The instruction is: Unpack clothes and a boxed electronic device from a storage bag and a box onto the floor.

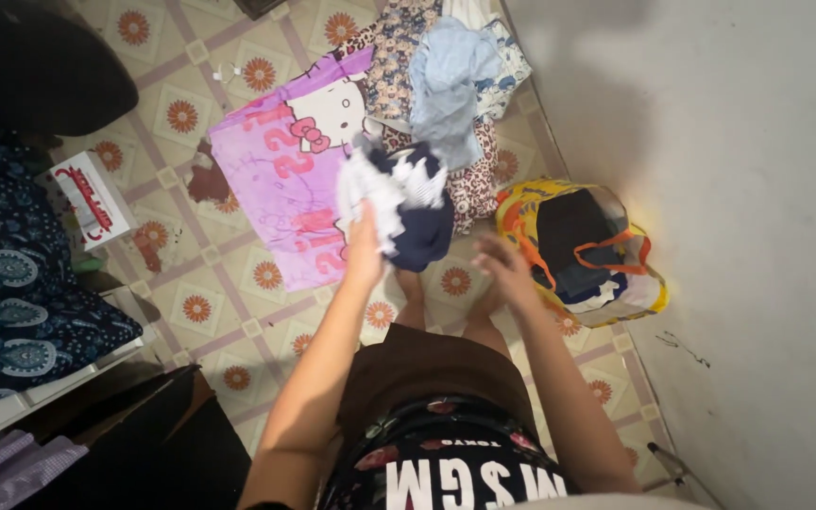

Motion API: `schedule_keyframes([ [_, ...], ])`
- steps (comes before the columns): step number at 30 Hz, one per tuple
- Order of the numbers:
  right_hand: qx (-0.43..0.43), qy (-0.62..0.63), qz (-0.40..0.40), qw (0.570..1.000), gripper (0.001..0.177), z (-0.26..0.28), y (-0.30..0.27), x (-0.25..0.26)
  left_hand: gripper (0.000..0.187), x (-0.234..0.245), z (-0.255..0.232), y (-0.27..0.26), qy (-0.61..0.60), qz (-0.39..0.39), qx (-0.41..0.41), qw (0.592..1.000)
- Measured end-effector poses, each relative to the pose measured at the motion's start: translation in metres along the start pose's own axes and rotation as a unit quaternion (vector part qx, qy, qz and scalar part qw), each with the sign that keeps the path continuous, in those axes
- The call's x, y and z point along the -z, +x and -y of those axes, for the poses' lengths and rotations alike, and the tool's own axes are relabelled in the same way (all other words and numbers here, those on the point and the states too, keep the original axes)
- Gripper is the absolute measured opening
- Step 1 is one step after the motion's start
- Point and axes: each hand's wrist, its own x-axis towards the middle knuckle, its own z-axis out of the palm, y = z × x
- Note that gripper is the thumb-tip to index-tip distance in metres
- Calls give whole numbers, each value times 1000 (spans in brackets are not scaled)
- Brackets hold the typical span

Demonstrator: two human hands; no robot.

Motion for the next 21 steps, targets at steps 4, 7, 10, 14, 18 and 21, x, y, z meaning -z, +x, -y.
schedule_keyframes([
  [4, 37, -186, 33, 981, 41, -36, -6, -29, 60, -62, -26, 58, -10, 24, 12, 1000],
  [7, -12, -226, 45, 973, 42, -31, -21, -35, 75, -95, -46, 127, 80, 15, -98, 992],
  [10, 11, -274, 10, 962, 41, -55, -28, -23, 84, -120, -94, 164, 161, 1, -93, 982],
  [14, -99, -294, -25, 950, 43, -69, -43, 4, 81, -125, -113, 222, 202, -52, -84, 974],
  [18, 11, -309, -66, 949, 36, -95, -51, 35, 47, -129, -122, 239, 46, 16, -149, 988],
  [21, -4, -309, -95, 946, 36, -91, -57, 44, 38, -115, -78, 251, 37, 79, -218, 972],
])
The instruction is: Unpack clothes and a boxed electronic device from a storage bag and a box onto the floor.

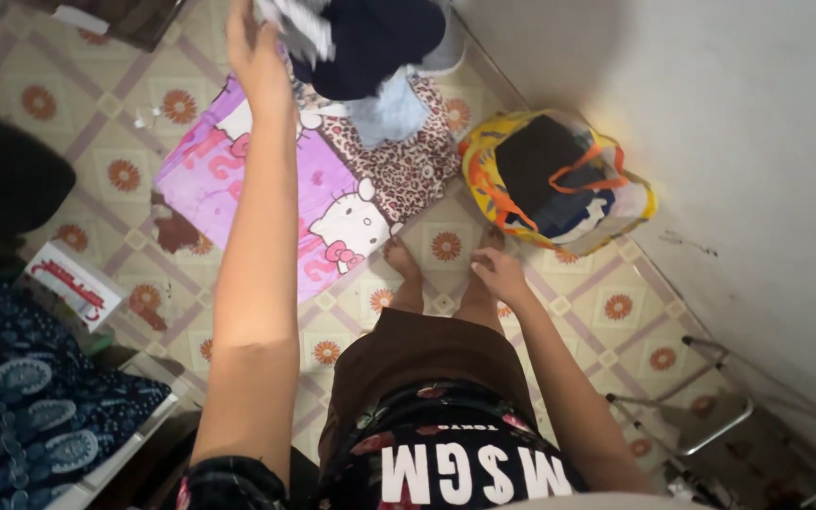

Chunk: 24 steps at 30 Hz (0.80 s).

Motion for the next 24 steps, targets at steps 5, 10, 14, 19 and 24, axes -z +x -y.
schedule_keyframes([
  [5, -45, -28, -12, 999, 35, -1, -2, 10, 37, -7, 93, -79, 85, 11, 122, 989],
  [10, -26, -43, 37, 998, 32, -1, -14, 24, 23, -43, 128, -204, 63, 130, 282, 948],
  [14, -47, -66, 58, 995, 34, -26, -13, 45, 20, -68, 154, -287, 101, 172, 338, 920],
  [19, -110, -4, 41, 993, 33, -89, -5, 69, 21, -81, 191, -374, 116, 195, 424, 877],
  [24, -137, 36, -7, 990, 37, -199, 28, 77, 22, -100, 214, -423, 104, 189, 457, 863],
])
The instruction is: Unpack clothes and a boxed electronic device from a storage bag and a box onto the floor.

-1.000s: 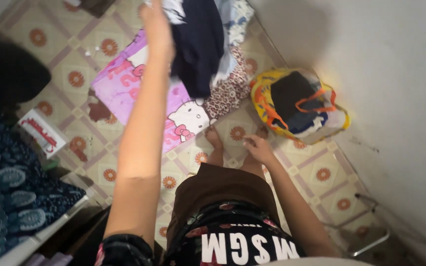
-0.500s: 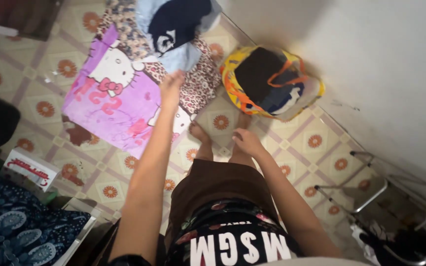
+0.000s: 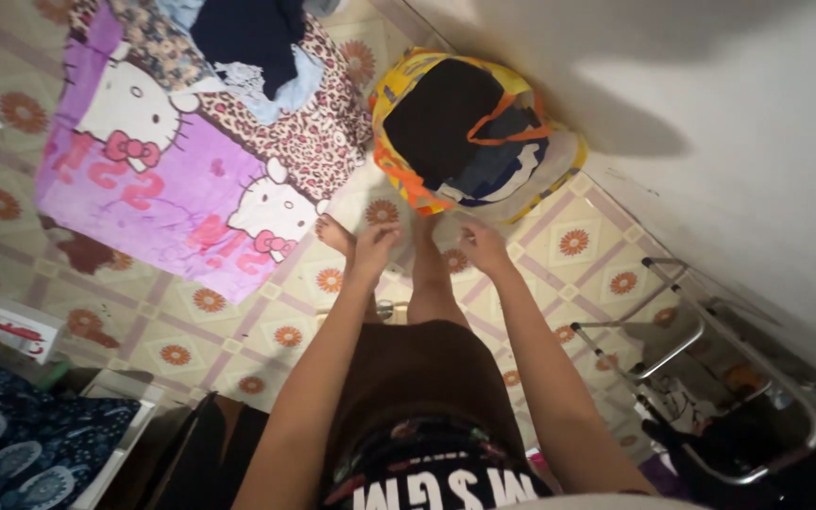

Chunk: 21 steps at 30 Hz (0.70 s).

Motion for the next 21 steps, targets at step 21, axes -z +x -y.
schedule_keyframes([
  [21, -297, 390, -147, 859, 86, -114, 271, -60, 53, -89, 35, 94, -52, 110, 33, 992],
])
